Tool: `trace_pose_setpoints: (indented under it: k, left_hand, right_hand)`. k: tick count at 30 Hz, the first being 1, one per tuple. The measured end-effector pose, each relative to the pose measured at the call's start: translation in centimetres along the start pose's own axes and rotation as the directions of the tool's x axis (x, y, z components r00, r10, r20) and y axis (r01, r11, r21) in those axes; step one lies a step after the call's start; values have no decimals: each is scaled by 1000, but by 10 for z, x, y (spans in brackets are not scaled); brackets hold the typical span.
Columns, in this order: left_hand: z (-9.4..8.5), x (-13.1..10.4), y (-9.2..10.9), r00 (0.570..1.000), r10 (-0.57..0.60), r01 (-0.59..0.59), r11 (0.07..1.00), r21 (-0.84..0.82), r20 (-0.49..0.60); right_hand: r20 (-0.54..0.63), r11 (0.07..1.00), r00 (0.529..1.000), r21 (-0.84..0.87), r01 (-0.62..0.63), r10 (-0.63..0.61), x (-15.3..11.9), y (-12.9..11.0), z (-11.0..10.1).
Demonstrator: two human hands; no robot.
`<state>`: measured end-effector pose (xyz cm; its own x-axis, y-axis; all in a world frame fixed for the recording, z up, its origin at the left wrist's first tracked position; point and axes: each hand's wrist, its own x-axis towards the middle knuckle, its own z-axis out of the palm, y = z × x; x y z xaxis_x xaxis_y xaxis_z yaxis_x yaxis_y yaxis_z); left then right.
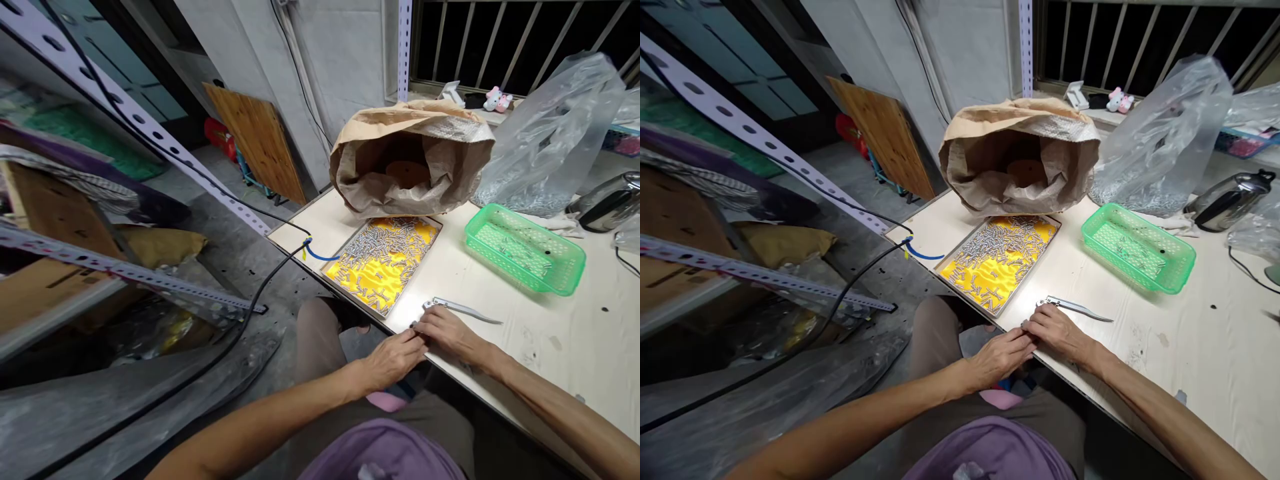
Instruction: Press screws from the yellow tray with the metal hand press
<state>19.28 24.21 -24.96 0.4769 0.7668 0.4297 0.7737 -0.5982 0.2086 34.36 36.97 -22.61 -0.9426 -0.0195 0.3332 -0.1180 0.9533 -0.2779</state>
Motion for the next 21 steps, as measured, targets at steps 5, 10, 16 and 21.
trace_pose_setpoints:
  k: [5, 10, 16, 21]
  left_hand:
    - [-5, 0, 5, 998, 8, -8, 1000, -1, -67]
    - [-32, 13, -18, 945, -322, 326, 938, 114, -52]
    - [-58, 52, -65, 617, -732, 679, 681, 275, 289]
    - [-56, 58, -73, 517, -728, 699, 662, 268, 449]
  right_hand:
    - [-385, 957, 884, -7, -291, 266, -6, 3, -26]
    - [-677, 684, 584, -162, -712, 448, -27, 56, -101]
    - [-438, 590, 687, -355, -725, 580, -45, 77, -122]
    - [-21, 741, 747, -116, -662, 664, -40, 3, -69]
